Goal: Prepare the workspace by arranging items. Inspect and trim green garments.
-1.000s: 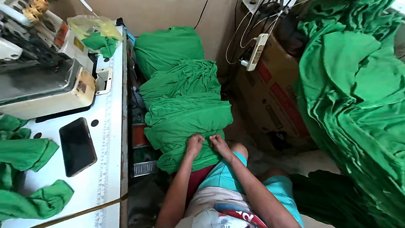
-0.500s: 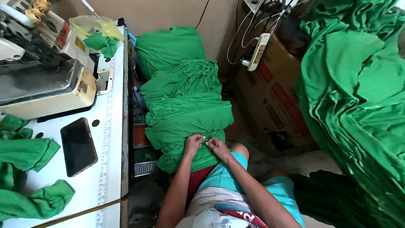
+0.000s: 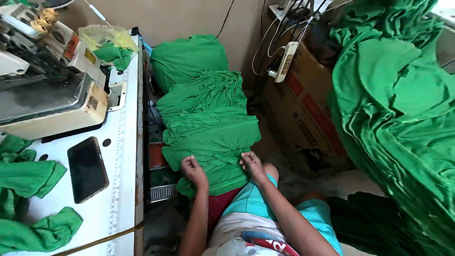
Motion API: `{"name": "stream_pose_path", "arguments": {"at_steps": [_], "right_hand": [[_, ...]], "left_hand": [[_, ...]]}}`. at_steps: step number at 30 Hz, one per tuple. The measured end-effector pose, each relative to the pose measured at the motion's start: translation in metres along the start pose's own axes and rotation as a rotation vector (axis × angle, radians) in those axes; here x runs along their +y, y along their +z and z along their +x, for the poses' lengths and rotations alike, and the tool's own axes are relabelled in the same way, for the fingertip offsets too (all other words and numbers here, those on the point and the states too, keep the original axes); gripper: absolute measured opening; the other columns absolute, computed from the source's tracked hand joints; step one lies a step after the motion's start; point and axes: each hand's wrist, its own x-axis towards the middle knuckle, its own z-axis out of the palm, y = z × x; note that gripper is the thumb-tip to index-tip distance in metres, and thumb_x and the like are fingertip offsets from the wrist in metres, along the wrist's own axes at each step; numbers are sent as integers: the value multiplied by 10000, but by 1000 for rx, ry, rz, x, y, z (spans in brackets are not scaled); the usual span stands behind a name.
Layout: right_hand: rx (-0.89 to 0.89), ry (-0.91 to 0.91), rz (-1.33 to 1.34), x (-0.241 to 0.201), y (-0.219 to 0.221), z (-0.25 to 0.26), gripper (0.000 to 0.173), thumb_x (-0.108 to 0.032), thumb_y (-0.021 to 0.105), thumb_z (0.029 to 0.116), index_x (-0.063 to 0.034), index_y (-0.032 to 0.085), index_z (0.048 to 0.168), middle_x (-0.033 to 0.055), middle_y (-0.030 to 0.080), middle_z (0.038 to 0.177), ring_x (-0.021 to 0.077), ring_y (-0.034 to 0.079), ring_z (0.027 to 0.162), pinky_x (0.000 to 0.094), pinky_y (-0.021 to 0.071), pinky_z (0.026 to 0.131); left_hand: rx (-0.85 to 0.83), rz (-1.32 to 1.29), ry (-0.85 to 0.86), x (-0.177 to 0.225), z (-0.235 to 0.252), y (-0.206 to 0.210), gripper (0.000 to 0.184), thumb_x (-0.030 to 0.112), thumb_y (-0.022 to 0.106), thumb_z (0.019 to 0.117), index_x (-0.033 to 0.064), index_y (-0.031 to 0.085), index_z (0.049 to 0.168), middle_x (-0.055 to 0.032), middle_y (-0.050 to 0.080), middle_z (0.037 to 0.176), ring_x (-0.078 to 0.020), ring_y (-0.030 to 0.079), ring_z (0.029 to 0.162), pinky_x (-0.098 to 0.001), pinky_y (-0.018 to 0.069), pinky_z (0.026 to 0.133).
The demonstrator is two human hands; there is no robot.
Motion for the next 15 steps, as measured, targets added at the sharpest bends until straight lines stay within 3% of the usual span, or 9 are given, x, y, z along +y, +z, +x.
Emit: {"name": "stream_pose_path", "arguments": {"at_steps": [1, 3, 6, 7, 9, 10, 12, 15], "right_hand": [[13, -6, 63, 1, -1, 1, 199, -171, 475, 1084, 13, 546, 1117, 19, 620, 766, 65, 542, 563, 212, 473, 532], [5, -20, 124, 3, 0, 3, 177, -161, 471, 1085, -2, 545, 1114, 23, 629, 769, 71, 556, 569, 208, 477, 527], [-23, -33, 106, 3, 1, 2, 179, -152, 482, 1078, -2, 557, 1141, 34, 644, 797, 83, 577, 594, 214, 488, 540], [-27, -29, 93, 2, 1, 1, 183, -147, 483, 1076, 3, 557, 1150, 40, 649, 809, 86, 582, 600, 218, 490, 543], [-23, -20, 71, 0, 1, -2, 194, -136, 481, 1077, 18, 560, 1163, 47, 661, 823, 88, 587, 607, 222, 489, 549], [-17, -20, 73, -1, 0, -4, 193, -130, 481, 1076, 22, 562, 1162, 49, 666, 826, 88, 590, 606, 222, 491, 548], [-18, -35, 83, -1, -2, -7, 183, -122, 486, 1072, 24, 562, 1151, 50, 666, 824, 86, 591, 602, 219, 492, 543], [-46, -96, -9, -4, -4, -14, 209, -136, 536, 1045, 34, 562, 1165, 50, 650, 847, 90, 601, 655, 243, 514, 596]], "left_hand": [[19, 67, 50, -1, 2, -7, 411, 129, 601, 1021, -123, 490, 1326, -297, 586, 1257, -349, 612, 1112, -447, 507, 984], [-80, 140, 160, 2, -1, -10, 434, 138, 616, 1003, -122, 493, 1327, -304, 590, 1270, -391, 608, 1144, -502, 493, 1008], [-525, 288, 290, 15, -9, 5, 315, 139, 507, 1055, -58, 612, 1277, -209, 689, 1166, -343, 654, 1129, -515, 508, 1013], [-693, 369, 337, 21, -11, 14, 307, 120, 470, 1064, -18, 636, 1284, -175, 699, 1199, -339, 632, 1185, -538, 460, 1054], [-963, 612, 427, 29, -14, 33, 353, 109, 448, 1064, 65, 607, 1377, -128, 620, 1397, -325, 513, 1367, -563, 323, 1158], [-1031, 717, 469, 30, -14, 41, 364, 128, 477, 1059, 72, 593, 1400, -141, 584, 1442, -341, 473, 1402, -582, 280, 1174], [-1078, 782, 504, 30, -12, 50, 320, 199, 556, 1042, 58, 659, 1310, -168, 604, 1384, -369, 482, 1372, -611, 250, 1178], [-1130, 632, 393, 39, -2, 49, 268, 206, 570, 1040, 9, 689, 1178, -175, 661, 1258, -338, 557, 1276, -553, 316, 1147]]}}
